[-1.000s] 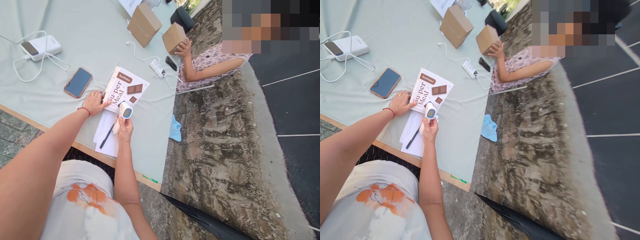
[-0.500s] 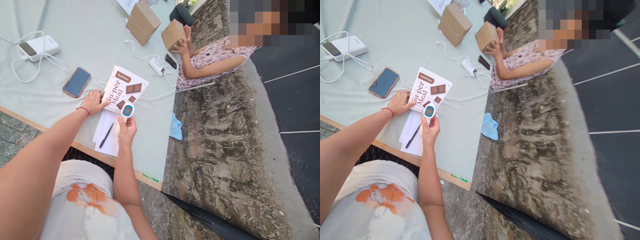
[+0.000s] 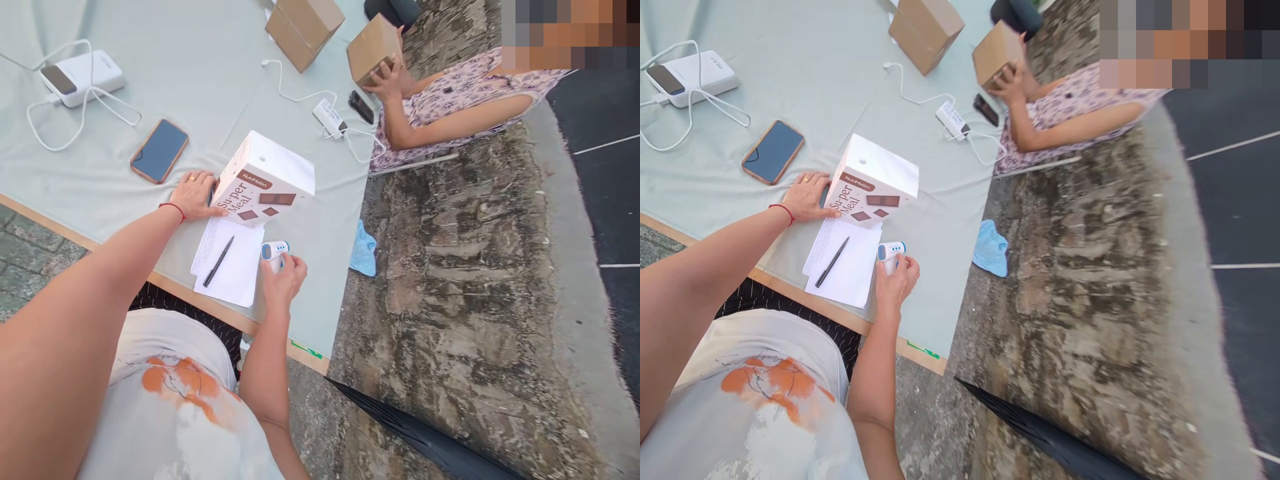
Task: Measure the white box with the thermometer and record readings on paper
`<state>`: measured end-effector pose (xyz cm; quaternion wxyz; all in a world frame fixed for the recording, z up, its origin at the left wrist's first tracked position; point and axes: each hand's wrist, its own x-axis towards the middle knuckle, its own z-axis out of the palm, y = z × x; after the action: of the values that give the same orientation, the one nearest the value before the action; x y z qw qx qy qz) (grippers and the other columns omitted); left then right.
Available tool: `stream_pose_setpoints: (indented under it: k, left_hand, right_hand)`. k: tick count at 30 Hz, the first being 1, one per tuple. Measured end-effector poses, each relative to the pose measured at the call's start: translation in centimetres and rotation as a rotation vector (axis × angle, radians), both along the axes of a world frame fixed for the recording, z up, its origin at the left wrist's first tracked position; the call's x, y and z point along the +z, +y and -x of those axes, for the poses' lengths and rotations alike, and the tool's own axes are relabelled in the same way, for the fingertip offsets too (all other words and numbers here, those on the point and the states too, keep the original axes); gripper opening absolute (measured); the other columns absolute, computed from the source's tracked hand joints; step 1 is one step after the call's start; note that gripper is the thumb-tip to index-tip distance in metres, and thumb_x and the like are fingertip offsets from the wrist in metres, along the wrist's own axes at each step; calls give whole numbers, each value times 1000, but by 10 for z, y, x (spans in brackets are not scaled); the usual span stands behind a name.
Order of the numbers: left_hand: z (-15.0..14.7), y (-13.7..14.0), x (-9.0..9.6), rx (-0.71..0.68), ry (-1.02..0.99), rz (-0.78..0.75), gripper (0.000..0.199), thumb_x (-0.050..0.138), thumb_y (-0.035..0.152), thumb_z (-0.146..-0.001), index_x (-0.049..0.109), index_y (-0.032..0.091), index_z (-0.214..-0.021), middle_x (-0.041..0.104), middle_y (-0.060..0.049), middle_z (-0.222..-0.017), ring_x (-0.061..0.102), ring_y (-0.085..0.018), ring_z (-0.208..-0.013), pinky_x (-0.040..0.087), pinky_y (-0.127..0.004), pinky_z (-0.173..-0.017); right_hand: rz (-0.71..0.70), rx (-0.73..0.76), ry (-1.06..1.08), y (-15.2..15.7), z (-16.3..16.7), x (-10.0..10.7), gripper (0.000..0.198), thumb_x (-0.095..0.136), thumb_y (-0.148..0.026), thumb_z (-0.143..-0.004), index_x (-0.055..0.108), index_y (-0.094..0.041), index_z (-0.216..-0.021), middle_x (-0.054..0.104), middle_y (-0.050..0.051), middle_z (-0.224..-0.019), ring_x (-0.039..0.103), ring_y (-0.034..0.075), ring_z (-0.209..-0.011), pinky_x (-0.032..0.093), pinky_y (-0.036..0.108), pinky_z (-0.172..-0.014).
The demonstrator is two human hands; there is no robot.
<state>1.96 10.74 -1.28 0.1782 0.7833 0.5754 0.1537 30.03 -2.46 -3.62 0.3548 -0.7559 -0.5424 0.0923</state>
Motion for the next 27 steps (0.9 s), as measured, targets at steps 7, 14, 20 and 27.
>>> stream_pose_setpoints:
  k: [7, 14, 20, 27]
  left_hand:
    - [-1, 0, -2, -32, 49, -14, 114, 73, 84, -62, 48, 16, -149, 42, -21, -164, 33, -43, -154, 15, -53, -129]
    - [-3, 0, 1, -30, 50, 33, 116, 76, 81, -61, 46, 15, -152, 39, -20, -166, 30, -42, -156, 12, -51, -131]
    - [-3, 2, -4, -39, 23, 5, 116, 76, 82, -61, 46, 19, -153, 39, -18, -166, 29, -41, -156, 13, -54, -130]
    - [-3, 1, -1, -32, -2, 47, 117, 77, 80, -62, 46, 13, -153, 37, -21, -167, 27, -41, -157, 9, -50, -132]
  right_hand:
    - [33, 602, -101, -4, 57, -7, 37, 53, -19, -93, 76, -28, -120, 57, 8, -103, 54, 23, -98, 47, 43, -93]
    - [-66, 531, 166, -21, 52, 4, 16, 57, -37, -94, 65, -23, -92, 61, 3, -82, 55, 19, -78, 47, 38, -78]
    - [-179, 197, 783, -49, 94, 6, 17, 61, -40, -84, 54, -24, -83, 62, -4, -72, 56, 12, -57, 48, 30, -61]
    - [-6, 259, 721, -50, 115, -8, 15, 64, -37, -75, 64, -23, -73, 63, -2, -68, 55, 13, -62, 46, 30, -62]
